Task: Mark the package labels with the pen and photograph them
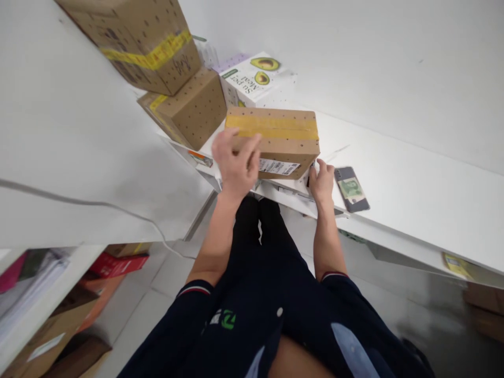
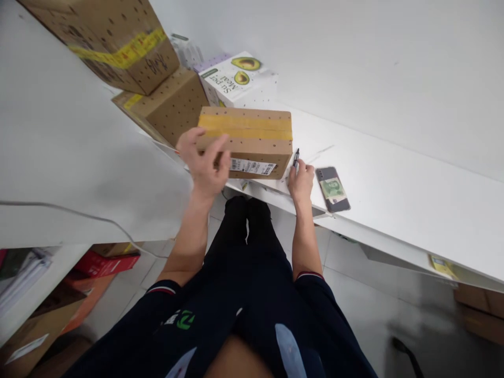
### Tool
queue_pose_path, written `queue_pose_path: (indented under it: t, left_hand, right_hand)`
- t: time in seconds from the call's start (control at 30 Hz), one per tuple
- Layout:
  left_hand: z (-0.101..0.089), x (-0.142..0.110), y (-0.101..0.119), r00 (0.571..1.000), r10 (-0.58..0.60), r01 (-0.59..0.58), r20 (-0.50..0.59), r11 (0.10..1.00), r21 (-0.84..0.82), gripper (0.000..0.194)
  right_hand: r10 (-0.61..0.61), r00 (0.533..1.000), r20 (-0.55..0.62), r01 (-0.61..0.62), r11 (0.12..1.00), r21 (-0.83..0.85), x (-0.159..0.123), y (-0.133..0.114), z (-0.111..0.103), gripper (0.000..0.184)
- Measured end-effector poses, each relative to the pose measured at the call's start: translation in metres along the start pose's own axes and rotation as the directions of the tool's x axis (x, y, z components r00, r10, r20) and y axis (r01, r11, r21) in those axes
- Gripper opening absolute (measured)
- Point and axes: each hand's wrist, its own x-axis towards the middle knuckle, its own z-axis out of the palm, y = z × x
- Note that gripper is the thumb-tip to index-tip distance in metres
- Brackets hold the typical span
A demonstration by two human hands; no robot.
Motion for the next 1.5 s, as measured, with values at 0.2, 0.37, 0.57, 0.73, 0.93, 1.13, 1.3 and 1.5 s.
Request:
queue_pose_path:
  t: [0.2, 0.37, 0.57, 0.73, 0.93, 1.13, 1.3, 1.5]
  left_hand:
    - [0.026, -0.047, -0.063, 0.897, -0.436, 0.437, 0.068, 0.857, -0.272, 0.056]
    - [0.024, -0.057, -0.064, 0.881, -0.415, 0.470, 0.227, 0.825, -0.313, 0.051]
    - [-0.018, -0.039, -0.041, 0.933, -0.352, 0.360, 0.077, 0.899, -0.249, 0.057]
    - [-0.017, -0.041, -0.027, 0.933, -0.342, 0.357, 0.112, 0.918, -0.175, 0.055]
    - [-0.006, -0.041, -0.001, 0.980, -0.201, 0.201, -0.009, 0.980, 0.014, 0.045]
    - [0.010, -0.042, 0.022, 0.996, -0.063, 0.056, 0.062, 0.991, 0.119, 0.031]
    - [0.014, -0.041, 0.024, 0.992, -0.092, 0.080, 0.089, 0.989, 0.128, 0.033]
    - [0.015, -0.041, 0.023, 0.982, -0.148, 0.139, 0.114, 0.986, 0.090, 0.036]
  right_hand:
    - [-0.204, 0.978, -0.052, 0.202, 0.979, -0.038, -0.015, -0.006, 0.009, 0.042]
    - [-0.241, 0.969, -0.050, 0.246, 0.953, 0.175, -0.027, -0.027, -0.003, 0.037]
    - [-0.185, 0.964, -0.189, 0.247, 0.887, 0.390, -0.034, -0.048, -0.034, 0.043]
    - [-0.121, 0.977, -0.176, 0.185, 0.893, 0.411, -0.035, -0.049, -0.024, 0.051]
    - [-0.084, 0.982, -0.171, 0.148, 0.900, 0.410, -0.018, -0.024, -0.019, 0.046]
    - [0.010, 0.995, 0.104, -0.010, 1.000, -0.002, 0.012, -0.007, -0.010, 0.047]
    - [0.033, 0.959, 0.283, 0.024, 0.980, -0.196, 0.018, -0.013, -0.006, 0.042]
    - [0.141, 0.990, -0.008, -0.126, 0.905, 0.407, 0.026, 0.005, -0.009, 0.036]
